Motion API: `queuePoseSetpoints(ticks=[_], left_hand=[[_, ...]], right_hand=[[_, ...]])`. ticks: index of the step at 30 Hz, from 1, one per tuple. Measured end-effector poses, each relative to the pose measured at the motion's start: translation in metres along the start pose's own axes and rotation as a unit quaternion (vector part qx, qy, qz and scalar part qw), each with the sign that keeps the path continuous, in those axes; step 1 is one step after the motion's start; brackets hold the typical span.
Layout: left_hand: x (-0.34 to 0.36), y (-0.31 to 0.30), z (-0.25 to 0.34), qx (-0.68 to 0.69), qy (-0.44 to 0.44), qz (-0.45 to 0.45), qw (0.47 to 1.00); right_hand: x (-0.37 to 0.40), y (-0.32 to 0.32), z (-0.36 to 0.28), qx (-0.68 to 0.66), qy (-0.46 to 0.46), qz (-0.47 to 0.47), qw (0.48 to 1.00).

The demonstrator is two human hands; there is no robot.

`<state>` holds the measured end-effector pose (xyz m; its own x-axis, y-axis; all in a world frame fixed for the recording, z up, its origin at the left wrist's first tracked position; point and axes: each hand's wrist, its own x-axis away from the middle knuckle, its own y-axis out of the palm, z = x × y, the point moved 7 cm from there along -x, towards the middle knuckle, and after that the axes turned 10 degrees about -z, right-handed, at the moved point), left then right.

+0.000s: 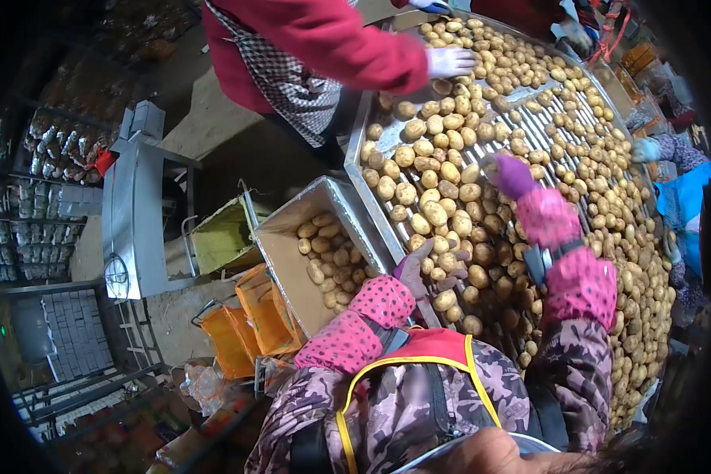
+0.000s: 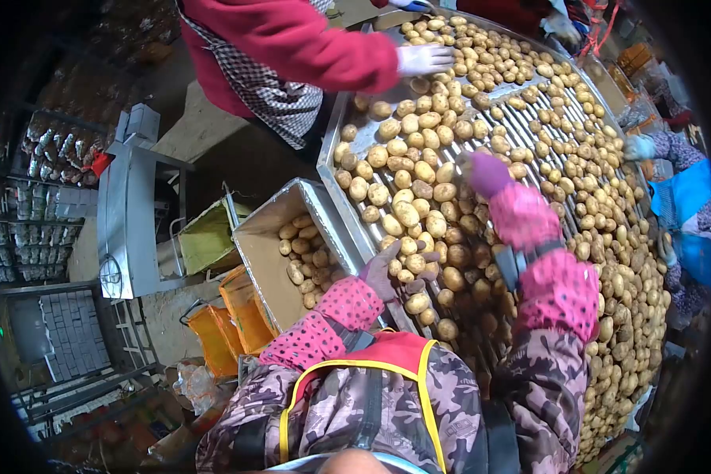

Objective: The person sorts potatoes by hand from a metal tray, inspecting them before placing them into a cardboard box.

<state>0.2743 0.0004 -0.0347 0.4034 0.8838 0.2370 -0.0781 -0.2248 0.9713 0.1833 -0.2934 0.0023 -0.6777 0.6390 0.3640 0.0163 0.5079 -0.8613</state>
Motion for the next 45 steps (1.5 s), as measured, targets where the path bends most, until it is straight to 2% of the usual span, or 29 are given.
queuePoseSetpoints(ticks=[1,3,5,6,7,9,11,13,14,17,18,20,21,22,23,24,25,27,28,31,33,35,37,39,40,41,43,44,45], left_hand=[[-0.002,0.001,-0.002,0.018,0.001,-0.011,1.000],[0.000,0.011,-0.002,-0.015,0.040,0.080,0.996],[-0.015,0.002,-0.011,0.039,0.071,-0.012,0.997],[-0.014,0.007,-0.017,0.034,0.078,0.023,0.996],[-0.013,0.013,-0.022,0.030,0.086,0.059,0.994],[-0.010,0.022,-0.020,-0.018,0.071,-0.067,0.995],[-0.006,0.019,-0.032,0.063,0.052,0.031,0.996],[0.010,0.040,-0.030,-0.007,0.048,0.111,0.993],[0.005,0.038,-0.038,0.097,0.038,0.038,0.994],[0.003,0.048,-0.044,0.014,0.034,-0.031,0.999],[-0.005,0.031,-0.049,0.054,0.002,-0.084,0.995],[-0.010,0.013,-0.051,0.088,0.004,-0.095,0.992],[-0.009,0.021,-0.049,0.102,0.006,-0.102,0.990],[-0.004,0.027,-0.049,0.019,-0.002,-0.006,1.000],[-0.003,0.018,-0.049,0.042,0.000,0.024,0.999],[-0.003,0.011,-0.048,0.066,0.002,0.053,0.996],[-0.005,0.005,-0.047,0.087,0.002,0.081,0.993],[-0.003,-0.005,-0.042,0.048,-0.016,0.042,0.998],[0.004,0.004,-0.034,-0.178,0.031,0.047,0.983],[0.004,0.037,-0.047,-0.087,0.002,0.126,0.988],[-0.004,-0.017,-0.051,-0.109,-0.016,0.091,0.990],[-0.009,-0.055,-0.051,-0.053,-0.062,-0.064,0.995],[-0.005,-0.049,-0.048,-0.068,-0.079,-0.043,0.994],[0.011,0.005,-0.040,-0.153,-0.059,0.152,0.975],[0.011,0.014,-0.041,-0.138,-0.038,0.144,0.979],[0.011,0.017,-0.040,-0.119,-0.041,0.100,0.987],[0.013,0.016,-0.037,-0.075,-0.050,0.013,0.996],[0.009,0.012,-0.038,0.033,-0.085,-0.222,0.971],[0.011,0.014,-0.034,-0.013,-0.070,-0.157,0.985]], right_hand=[[0.032,-0.007,-0.023,-0.144,-0.005,0.021,0.989],[0.087,0.000,-0.068,-0.250,-0.093,0.113,0.957],[0.144,-0.002,-0.136,-0.195,-0.165,0.206,0.945],[0.162,0.014,-0.151,-0.217,-0.181,0.231,0.931],[0.179,0.024,-0.168,-0.168,-0.122,0.252,0.945],[0.192,0.026,-0.197,-0.162,-0.152,0.178,0.959],[0.215,0.034,-0.191,-0.229,-0.148,0.232,0.934],[0.227,0.041,-0.154,-0.255,-0.081,0.281,0.922],[0.232,0.040,-0.138,-0.222,-0.057,0.298,0.927],[0.225,0.050,-0.117,-0.260,-0.022,0.163,0.951],[0.220,0.055,-0.111,-0.288,-0.001,0.127,0.949],[0.205,0.066,-0.101,-0.347,0.041,0.051,0.936],[0.200,0.063,-0.094,-0.372,0.043,0.095,0.922],[0.196,0.060,-0.088,-0.397,0.047,0.139,0.906],[0.195,0.060,-0.081,-0.421,0.053,0.183,0.887],[0.196,0.046,-0.089,-0.290,0.010,0.233,0.928],[0.198,0.042,-0.094,-0.271,-0.009,0.239,0.932],[0.212,0.035,-0.110,-0.229,-0.040,0.253,0.939],[0.213,0.050,-0.115,-0.290,-0.085,0.209,0.930],[0.219,0.060,-0.144,-0.221,-0.127,0.149,0.955],[0.221,0.053,-0.137,-0.236,-0.102,0.194,0.947],[0.226,0.045,-0.128,-0.197,-0.084,0.248,0.945],[0.223,0.064,-0.110,-0.086,-0.055,0.186,0.977],[0.217,0.074,-0.103,0.046,-0.042,0.074,0.995],[0.207,0.091,-0.088,0.063,-0.039,0.031,0.997],[0.200,0.095,-0.079,0.091,-0.069,0.087,0.990],[0.161,0.089,-0.059,0.092,-0.041,0.035,0.994],[0.151,0.073,-0.064,0.119,-0.026,0.075,0.990],[0.135,0.062,-0.064,0.122,0.001,0.061,0.991]])
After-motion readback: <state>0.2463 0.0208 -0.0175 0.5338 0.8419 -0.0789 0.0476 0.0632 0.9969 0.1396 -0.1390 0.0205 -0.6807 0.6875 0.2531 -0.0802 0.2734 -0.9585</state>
